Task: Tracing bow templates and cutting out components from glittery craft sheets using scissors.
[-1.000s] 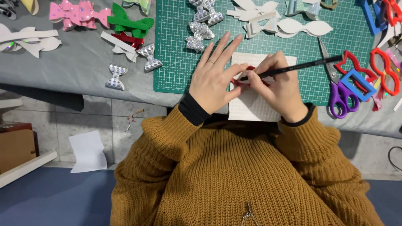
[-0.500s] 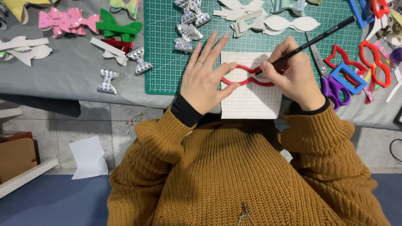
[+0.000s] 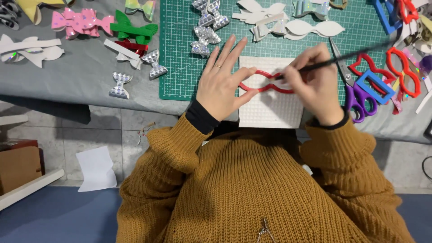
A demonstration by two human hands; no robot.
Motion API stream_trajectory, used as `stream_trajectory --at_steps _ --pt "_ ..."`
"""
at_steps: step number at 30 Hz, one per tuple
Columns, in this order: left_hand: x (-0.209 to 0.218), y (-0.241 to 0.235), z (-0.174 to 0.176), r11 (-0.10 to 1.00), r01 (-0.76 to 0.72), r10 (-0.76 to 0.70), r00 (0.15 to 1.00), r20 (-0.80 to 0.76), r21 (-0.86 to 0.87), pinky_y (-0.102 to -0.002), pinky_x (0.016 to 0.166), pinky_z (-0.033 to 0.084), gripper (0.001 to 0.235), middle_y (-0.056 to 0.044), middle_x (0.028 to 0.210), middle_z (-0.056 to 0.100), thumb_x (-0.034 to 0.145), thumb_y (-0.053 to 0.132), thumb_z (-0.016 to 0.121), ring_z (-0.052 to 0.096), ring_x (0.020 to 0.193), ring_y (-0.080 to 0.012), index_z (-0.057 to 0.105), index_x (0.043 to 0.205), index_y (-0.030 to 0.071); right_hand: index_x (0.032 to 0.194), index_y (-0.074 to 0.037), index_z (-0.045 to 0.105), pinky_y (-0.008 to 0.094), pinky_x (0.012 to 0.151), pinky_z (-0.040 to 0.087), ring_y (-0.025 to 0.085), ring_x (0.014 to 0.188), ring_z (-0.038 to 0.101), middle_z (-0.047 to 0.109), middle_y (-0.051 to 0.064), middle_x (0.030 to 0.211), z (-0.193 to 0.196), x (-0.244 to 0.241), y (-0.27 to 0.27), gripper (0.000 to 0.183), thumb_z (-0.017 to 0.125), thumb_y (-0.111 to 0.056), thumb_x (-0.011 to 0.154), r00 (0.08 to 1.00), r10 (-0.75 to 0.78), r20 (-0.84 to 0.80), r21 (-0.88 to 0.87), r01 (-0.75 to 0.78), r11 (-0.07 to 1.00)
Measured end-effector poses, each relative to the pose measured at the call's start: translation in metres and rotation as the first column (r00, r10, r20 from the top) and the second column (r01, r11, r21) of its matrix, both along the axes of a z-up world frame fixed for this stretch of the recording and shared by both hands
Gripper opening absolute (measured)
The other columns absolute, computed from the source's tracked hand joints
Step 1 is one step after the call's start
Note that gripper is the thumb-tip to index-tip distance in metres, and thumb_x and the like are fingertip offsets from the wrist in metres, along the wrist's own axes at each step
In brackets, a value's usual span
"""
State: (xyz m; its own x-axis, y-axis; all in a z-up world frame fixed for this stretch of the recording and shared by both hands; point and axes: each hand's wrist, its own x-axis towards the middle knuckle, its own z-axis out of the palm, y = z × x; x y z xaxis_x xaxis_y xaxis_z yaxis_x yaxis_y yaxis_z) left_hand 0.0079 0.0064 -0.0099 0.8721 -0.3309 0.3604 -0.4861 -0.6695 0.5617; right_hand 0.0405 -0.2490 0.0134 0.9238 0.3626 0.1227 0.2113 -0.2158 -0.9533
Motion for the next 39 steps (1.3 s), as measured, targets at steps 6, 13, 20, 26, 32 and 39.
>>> stream_trajectory --at_steps 6,13,20,26,32,39 --pt "-0.001 -0.001 0.005 1.0 0.007 -0.008 1.0 -0.025 -0.007 -0.059 0.128 0.023 0.037 -0.016 0.166 0.031 0.081 0.028 0.085 0.023 0.157 -0.0375 0.073 0.114 0.016 0.107 0.0 0.044 0.027 0.076 0.054 0.018 0.083 0.065 0.063 0.015 0.096 -0.015 -0.014 0.033 0.028 0.072 0.007 0.105 0.973 0.04 0.226 -0.024 -0.036 0.999" --pt "-0.001 0.0 0.001 1.0 0.008 -0.009 1.0 -0.019 -0.025 -0.059 0.129 0.022 0.037 -0.016 0.166 0.03 0.082 0.028 0.086 0.022 0.158 -0.0375 0.072 0.115 0.016 0.105 0.001 0.044 0.028 0.079 0.057 0.019 0.089 0.068 0.067 0.016 0.1 -0.01 -0.012 0.045 0.028 0.071 0.005 0.104 0.973 0.051 0.226 -0.048 -0.041 0.998" --pt "0.001 0.001 -0.001 1.0 0.007 -0.008 0.999 -0.036 -0.029 -0.059 0.129 0.022 0.037 -0.015 0.167 0.03 0.082 0.028 0.085 0.022 0.158 -0.0374 0.072 0.114 0.017 0.104 0.001 0.045 0.028 0.072 0.058 0.019 0.085 0.071 0.069 0.015 0.099 -0.014 -0.013 0.047 0.031 0.075 0.004 0.102 0.952 0.027 0.305 -0.146 0.019 0.989" --pt "0.0 0.001 -0.002 1.0 0.005 -0.005 0.999 -0.042 -0.005 -0.059 0.129 0.022 0.034 -0.015 0.166 0.03 0.084 0.03 0.085 0.022 0.158 -0.0368 0.072 0.112 0.017 0.1 -0.001 0.05 0.032 0.068 0.055 0.022 0.078 0.069 0.069 0.014 0.092 -0.009 -0.013 0.037 0.033 0.081 0.008 0.096 0.869 0.01 0.494 -0.222 0.116 0.968" --pt "0.0 0.0 -0.001 1.0 0.003 -0.003 1.0 -0.015 -0.004 -0.059 0.128 0.023 0.037 -0.016 0.166 0.031 0.09 0.04 0.084 0.022 0.158 -0.0372 0.071 0.114 0.015 0.101 -0.002 0.05 0.029 0.066 0.056 0.023 0.082 0.074 0.063 0.013 0.092 -0.016 -0.019 0.007 0.032 0.081 0.008 0.098 0.862 0.028 0.507 -0.247 0.114 0.962" --pt "-0.001 0.0 0.002 1.0 0.009 -0.009 1.0 -0.011 0.018 -0.059 0.128 0.024 0.038 -0.017 0.166 0.031 0.09 0.039 0.084 0.022 0.158 -0.0374 0.072 0.115 0.015 0.099 -0.003 0.049 0.028 0.061 0.049 0.02 0.072 0.062 0.064 0.014 0.09 -0.024 -0.021 -0.002 0.034 0.081 0.008 0.095 0.87 -0.053 0.49 -0.22 0.183 0.958"
